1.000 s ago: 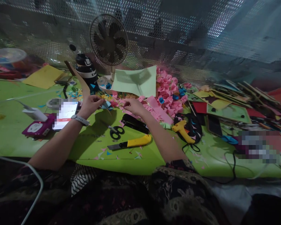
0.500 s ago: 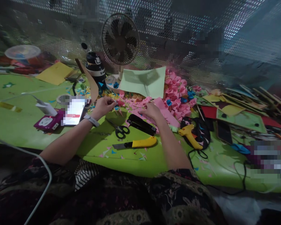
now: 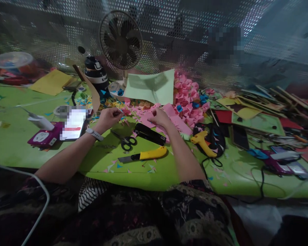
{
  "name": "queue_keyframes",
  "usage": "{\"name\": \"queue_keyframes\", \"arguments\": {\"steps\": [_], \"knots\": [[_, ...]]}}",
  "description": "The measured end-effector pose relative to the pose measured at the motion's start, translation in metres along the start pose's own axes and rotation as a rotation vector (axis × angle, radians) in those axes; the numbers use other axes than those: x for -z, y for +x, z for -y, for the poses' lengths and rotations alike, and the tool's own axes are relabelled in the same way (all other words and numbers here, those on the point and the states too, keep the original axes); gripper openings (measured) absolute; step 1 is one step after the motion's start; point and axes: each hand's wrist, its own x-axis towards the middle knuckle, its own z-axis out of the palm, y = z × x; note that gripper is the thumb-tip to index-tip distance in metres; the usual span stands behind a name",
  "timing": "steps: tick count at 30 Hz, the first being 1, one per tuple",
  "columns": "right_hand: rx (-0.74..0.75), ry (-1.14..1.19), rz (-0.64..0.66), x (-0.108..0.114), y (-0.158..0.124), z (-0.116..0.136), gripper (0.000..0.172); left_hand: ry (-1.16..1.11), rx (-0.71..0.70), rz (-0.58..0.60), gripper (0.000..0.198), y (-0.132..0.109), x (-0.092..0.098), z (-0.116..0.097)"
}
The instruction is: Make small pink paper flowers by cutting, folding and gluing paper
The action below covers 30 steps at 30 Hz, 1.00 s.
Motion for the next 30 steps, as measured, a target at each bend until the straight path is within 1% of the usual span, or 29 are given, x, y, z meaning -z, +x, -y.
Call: {"name": "queue_keyframes", "arguments": {"steps": [2,6,10,12,14,15,16,18,20,21,22,23,24,26,28,30], "knots": [[0.014,0.008,-0.041,-0.002,0.002,-0.004,0.029,0.008,-0.014,0.0,0.024,-0.001,0.0,-0.001],[0.077,0.043,-0.15,-0.001,0.003,-0.008,0.011,-0.004,-0.019,0.01,0.026,-0.001,0.001,-0.002],[0.165,0.118,-0.252,0.004,0.004,-0.008,0.014,-0.001,-0.02,0.004,0.024,-0.002,0.001,-0.002],[0.215,0.129,-0.337,0.006,0.005,-0.008,0.015,-0.002,-0.019,-0.005,0.022,-0.002,0.001,-0.002],[0.244,0.162,-0.416,0.008,0.006,-0.005,0.018,-0.037,-0.007,-0.023,0.02,-0.002,0.001,-0.004],[0.249,0.205,-0.431,0.008,0.006,-0.003,0.021,-0.083,0.007,-0.031,0.02,-0.002,0.002,-0.006],[0.248,0.27,-0.424,0.008,0.006,0.001,0.026,-0.156,0.025,-0.032,0.02,-0.002,0.002,-0.008],[0.235,0.433,-0.349,0.006,0.002,0.012,0.035,-0.389,0.07,0.0,0.027,-0.004,0.003,-0.016],[0.232,0.554,-0.25,0.002,-0.005,0.027,0.043,-0.714,0.118,0.097,0.041,-0.006,0.003,-0.025],[0.246,0.578,-0.211,-0.001,-0.01,0.036,0.045,-0.862,0.148,0.164,0.047,-0.007,0.003,-0.029],[0.271,0.578,-0.181,-0.004,-0.015,0.045,0.045,-0.971,0.184,0.234,0.05,-0.008,0.001,-0.033],[0.304,0.57,-0.158,-0.007,-0.02,0.053,0.045,-1.054,0.215,0.259,0.049,-0.008,0.0,-0.035],[0.338,0.556,-0.143,-0.008,-0.026,0.061,0.043,-1.117,0.245,0.258,0.045,-0.009,-0.002,-0.037],[0.39,0.511,-0.159,-0.009,-0.034,0.07,0.04,-1.245,0.32,0.193,0.033,-0.008,-0.005,-0.038],[0.443,0.424,-0.201,-0.004,-0.039,0.071,0.039,-1.337,0.414,0.138,0.021,-0.005,-0.005,-0.037],[0.54,0.285,-0.211,0.002,-0.041,0.066,0.044,-1.379,0.505,0.127,0.012,-0.004,-0.002,-0.038]]}}
